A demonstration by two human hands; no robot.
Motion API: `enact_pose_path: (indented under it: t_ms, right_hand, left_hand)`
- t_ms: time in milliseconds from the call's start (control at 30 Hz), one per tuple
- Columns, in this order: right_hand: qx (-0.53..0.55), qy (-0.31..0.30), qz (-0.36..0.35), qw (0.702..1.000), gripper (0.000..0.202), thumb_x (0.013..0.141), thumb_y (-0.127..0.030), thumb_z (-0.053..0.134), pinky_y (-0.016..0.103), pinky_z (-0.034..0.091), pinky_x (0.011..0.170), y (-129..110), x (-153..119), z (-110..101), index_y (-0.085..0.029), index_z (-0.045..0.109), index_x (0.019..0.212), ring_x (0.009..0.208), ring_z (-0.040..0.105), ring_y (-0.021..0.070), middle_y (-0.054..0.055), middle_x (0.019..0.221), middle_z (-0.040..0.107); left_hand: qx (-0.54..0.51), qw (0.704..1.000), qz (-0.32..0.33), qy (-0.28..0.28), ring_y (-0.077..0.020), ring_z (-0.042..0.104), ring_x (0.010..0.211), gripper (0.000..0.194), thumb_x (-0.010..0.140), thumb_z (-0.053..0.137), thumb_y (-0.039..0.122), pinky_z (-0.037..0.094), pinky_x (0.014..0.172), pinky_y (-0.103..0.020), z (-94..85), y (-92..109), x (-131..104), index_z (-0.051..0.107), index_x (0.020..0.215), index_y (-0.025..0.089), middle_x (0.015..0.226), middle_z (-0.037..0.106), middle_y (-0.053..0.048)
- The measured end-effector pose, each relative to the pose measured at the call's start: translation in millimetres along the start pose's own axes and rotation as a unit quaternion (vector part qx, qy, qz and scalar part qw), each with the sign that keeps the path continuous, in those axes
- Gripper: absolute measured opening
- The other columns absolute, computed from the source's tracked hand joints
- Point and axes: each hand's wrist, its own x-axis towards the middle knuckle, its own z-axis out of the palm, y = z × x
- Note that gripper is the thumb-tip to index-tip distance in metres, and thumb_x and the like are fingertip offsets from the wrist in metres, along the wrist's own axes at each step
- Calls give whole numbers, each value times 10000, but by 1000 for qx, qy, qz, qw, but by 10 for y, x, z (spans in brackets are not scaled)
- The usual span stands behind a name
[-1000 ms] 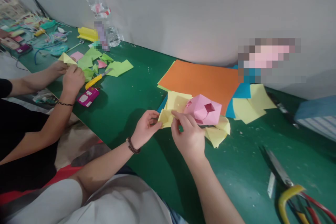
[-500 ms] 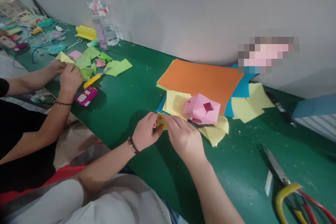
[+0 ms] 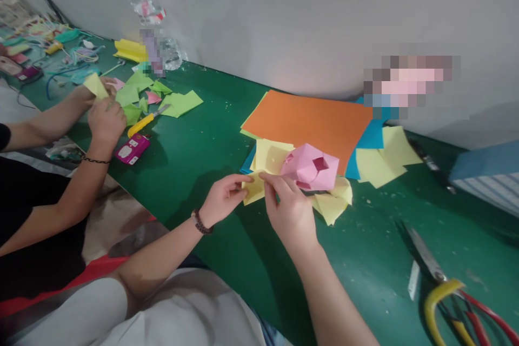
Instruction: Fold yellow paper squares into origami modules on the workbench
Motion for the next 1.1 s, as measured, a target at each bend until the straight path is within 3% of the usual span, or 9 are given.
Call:
enact_pose_path:
  t_ms: [133, 267, 367, 433, 533, 600, 733, 867, 1100]
  right_hand:
    - [-23, -2, -35, 999, 181, 920, -178, 493, 262, 539, 636, -39, 0, -8, -191, 638, 1027, 772, 691, 167, 45, 897, 723]
    - [-69, -13, -89, 994, 225, 915, -123, 468, 248, 537, 656, -79, 0, -34, -187, 634, 1052, 774, 690, 158, 44, 901, 723]
    - [-71, -17, -115, 991, 252, 905, -95, 466, 253, 539, 684, -84, 4, -49, -184, 624, 1080, 788, 687, 160, 42, 897, 718]
    - [-44, -18, -98, 994, 243, 908, -102, 471, 260, 544, 706, -65, 7, -49, -183, 622, 1080, 810, 687, 164, 45, 905, 716]
    - [13, -18, -32, 999, 208, 921, -148, 478, 271, 551, 695, -18, 9, -30, -200, 628, 1055, 819, 689, 169, 46, 924, 718]
    - [44, -20, -1, 999, 192, 923, -176, 485, 275, 551, 678, 5, 8, -14, -212, 633, 1040, 805, 687, 169, 40, 918, 719]
    - [89, -41, 13, 995, 184, 925, -196, 480, 284, 551, 691, -9, 2, 11, -230, 639, 1011, 801, 678, 167, 34, 887, 711]
    - [155, -66, 64, 984, 179, 886, -215, 530, 290, 568, 703, -65, -16, 35, -240, 615, 1041, 790, 673, 157, 44, 950, 688]
    - [260, -82, 186, 944, 375, 791, -165, 525, 303, 588, 735, -100, -58, 78, -237, 533, 1158, 941, 674, 174, 83, 1144, 626]
  left_hand:
    - [140, 988, 58, -8, -141, 658, 813, 233, 812, 540, 102, 587, 722, -266, -2, 38, -28, 617, 1024, 163, 1001, 659, -69]
    - [372, 922, 110, -21, -186, 613, 764, 90, 805, 568, 151, 562, 695, -328, 11, 87, -56, 596, 891, 148, 831, 610, -58]
    - [417, 901, 121, -16, -209, 603, 784, 129, 795, 578, 159, 554, 700, -352, 12, 106, -56, 589, 922, 145, 826, 601, -66]
    - [372, 920, 126, -11, -209, 605, 850, 192, 789, 564, 126, 557, 737, -350, 5, 109, -45, 590, 977, 154, 902, 610, -77]
    - [189, 976, 104, -5, -187, 607, 976, 323, 755, 513, 42, 567, 731, -281, -3, 99, -15, 587, 1039, 175, 1092, 594, -96]
    - [73, 995, 64, 5, -177, 609, 1000, 312, 726, 493, 16, 563, 699, -241, -3, 90, 4, 599, 975, 173, 1110, 590, -94]
    - [20, 999, 34, 31, -117, 592, 794, 173, 706, 519, 24, 501, 636, -193, 2, 105, 11, 560, 795, 167, 846, 602, -14]
    - [48, 994, 18, 95, -49, 408, 516, 140, 707, 579, 75, 360, 475, -152, 4, 132, -5, 492, 734, 181, 665, 497, 61]
    - [-12, 993, -13, 119, -77, 550, 595, 161, 740, 634, 196, 447, 540, -178, 24, 118, 2, 475, 768, 187, 738, 555, 30]
